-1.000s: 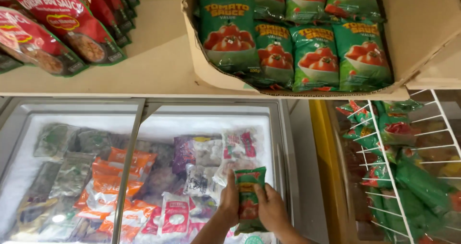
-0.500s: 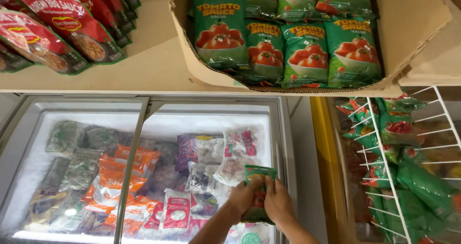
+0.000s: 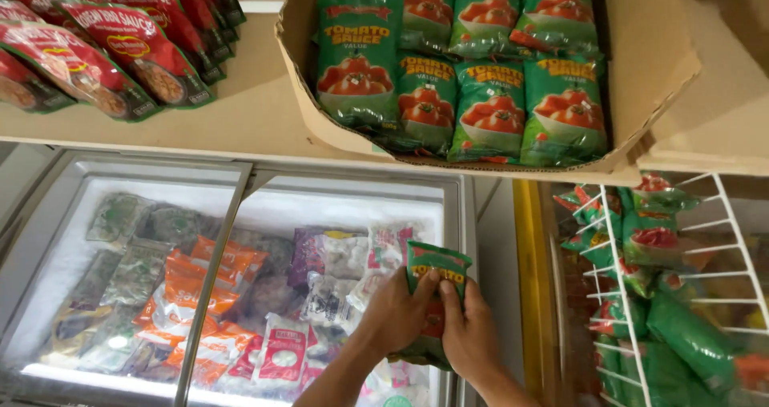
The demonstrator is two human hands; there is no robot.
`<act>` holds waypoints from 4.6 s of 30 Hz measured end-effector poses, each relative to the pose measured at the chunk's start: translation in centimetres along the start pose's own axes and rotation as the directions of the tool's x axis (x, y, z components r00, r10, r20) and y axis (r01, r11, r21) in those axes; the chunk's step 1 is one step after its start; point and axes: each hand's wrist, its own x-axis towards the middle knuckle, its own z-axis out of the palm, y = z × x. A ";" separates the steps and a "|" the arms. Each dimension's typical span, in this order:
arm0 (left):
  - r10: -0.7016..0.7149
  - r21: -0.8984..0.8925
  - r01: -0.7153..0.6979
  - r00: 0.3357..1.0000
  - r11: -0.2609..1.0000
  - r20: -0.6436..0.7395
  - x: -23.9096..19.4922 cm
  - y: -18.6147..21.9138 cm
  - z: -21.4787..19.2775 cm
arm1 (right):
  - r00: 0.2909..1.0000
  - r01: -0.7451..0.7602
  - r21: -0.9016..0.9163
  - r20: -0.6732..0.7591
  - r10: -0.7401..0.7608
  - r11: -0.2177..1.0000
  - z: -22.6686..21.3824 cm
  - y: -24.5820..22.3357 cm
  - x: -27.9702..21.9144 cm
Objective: The person repeatedly takes green pouches of tomato sauce from a cardboard box on a shelf and places them into a wire basket inside a freezer. The person handles the pouches by hand, moving them from the box to the freezer basket in a repetitive cycle.
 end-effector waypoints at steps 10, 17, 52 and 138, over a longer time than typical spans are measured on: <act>0.303 -0.275 -0.329 0.944 0.903 -0.133 -3.8 16.7 -7.5 | 0.961 0.238 0.418 0.027 -0.274 0.877 -7.9 -12.8 0.5; 0.387 -0.310 -0.474 0.871 0.824 -0.301 0.7 21.7 -7.3 | 0.817 0.576 0.257 -0.211 -0.537 0.776 -11.3 -15.8 3.4; 0.848 0.530 -0.713 0.177 0.460 -0.499 4.9 16.6 -8.7 | 0.250 0.757 -0.575 -0.183 -0.951 0.309 -6.1 -17.6 6.9; -0.063 -0.610 0.649 0.707 0.454 0.705 7.0 -19.6 3.5 | 0.980 -0.011 -0.010 0.197 0.013 1.000 5.1 8.8 1.7</act>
